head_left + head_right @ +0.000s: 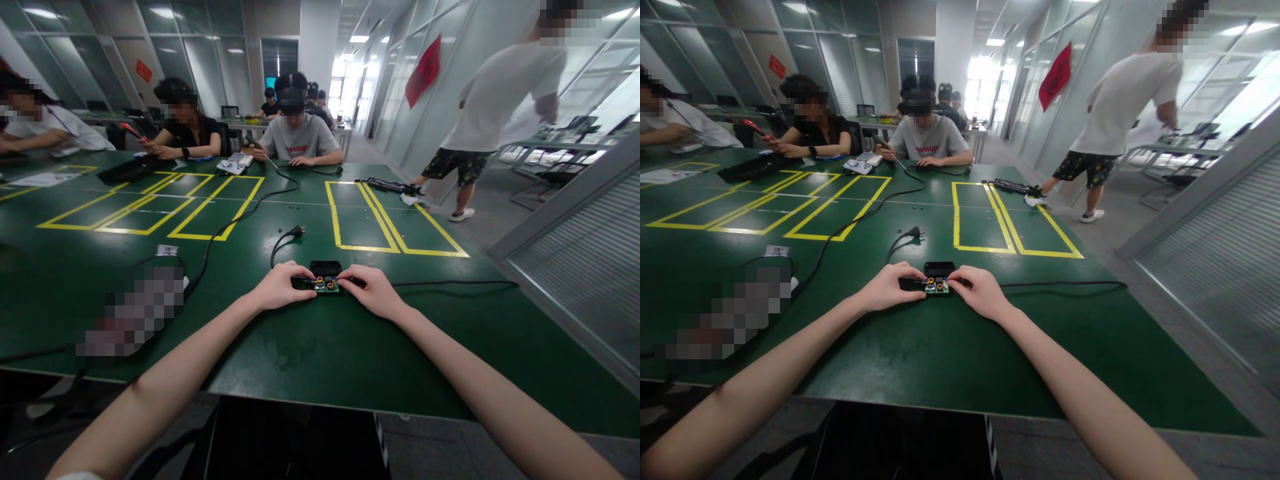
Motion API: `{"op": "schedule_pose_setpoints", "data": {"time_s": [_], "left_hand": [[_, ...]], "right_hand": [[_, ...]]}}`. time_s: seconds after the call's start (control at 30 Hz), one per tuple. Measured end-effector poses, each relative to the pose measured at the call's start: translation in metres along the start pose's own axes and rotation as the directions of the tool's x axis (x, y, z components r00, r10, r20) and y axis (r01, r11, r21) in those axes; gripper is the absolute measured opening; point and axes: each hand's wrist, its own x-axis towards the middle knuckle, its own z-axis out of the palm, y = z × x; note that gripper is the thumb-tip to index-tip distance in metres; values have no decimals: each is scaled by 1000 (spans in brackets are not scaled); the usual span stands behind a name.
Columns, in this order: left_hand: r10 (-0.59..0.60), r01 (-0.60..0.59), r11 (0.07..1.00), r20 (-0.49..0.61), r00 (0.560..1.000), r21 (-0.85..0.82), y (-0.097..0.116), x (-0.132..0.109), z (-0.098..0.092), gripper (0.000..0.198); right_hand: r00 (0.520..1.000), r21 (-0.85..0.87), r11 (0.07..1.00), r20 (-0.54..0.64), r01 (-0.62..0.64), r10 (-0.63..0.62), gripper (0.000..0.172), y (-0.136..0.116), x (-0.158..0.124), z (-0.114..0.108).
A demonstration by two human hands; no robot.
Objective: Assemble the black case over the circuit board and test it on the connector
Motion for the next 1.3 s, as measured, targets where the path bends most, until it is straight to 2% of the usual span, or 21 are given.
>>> {"op": "schedule_pose_setpoints", "data": {"time_s": [0.17,0.37,0.5,0.77,0.87,1.07,1.3], "left_hand": [[12,-12,999,-3,1000,38,-2,-1,2,30],[77,-76,997,-29,997,31,0,0,1,23],[95,-94,994,-12,995,54,0,0,-1,19],[142,-142,990,-1,990,-24,-7,1,1,6],[130,-129,990,0,992,-52,-10,2,3,11],[129,-127,988,28,991,-87,-11,4,2,11],[147,-148,985,18,989,84,-7,5,1,13]], "right_hand": [[996,-2,1000,89,8,-8,20,1,0,-2],[994,0,999,103,33,-32,19,2,-2,-7],[996,36,999,94,-9,6,16,3,-3,-12],[986,106,992,159,-66,49,16,4,-1,-16],[977,138,986,203,-95,66,15,7,-1,-17],[966,168,984,257,-65,20,16,7,2,-21],[966,56,998,255,32,-45,16,11,3,-19]]}}
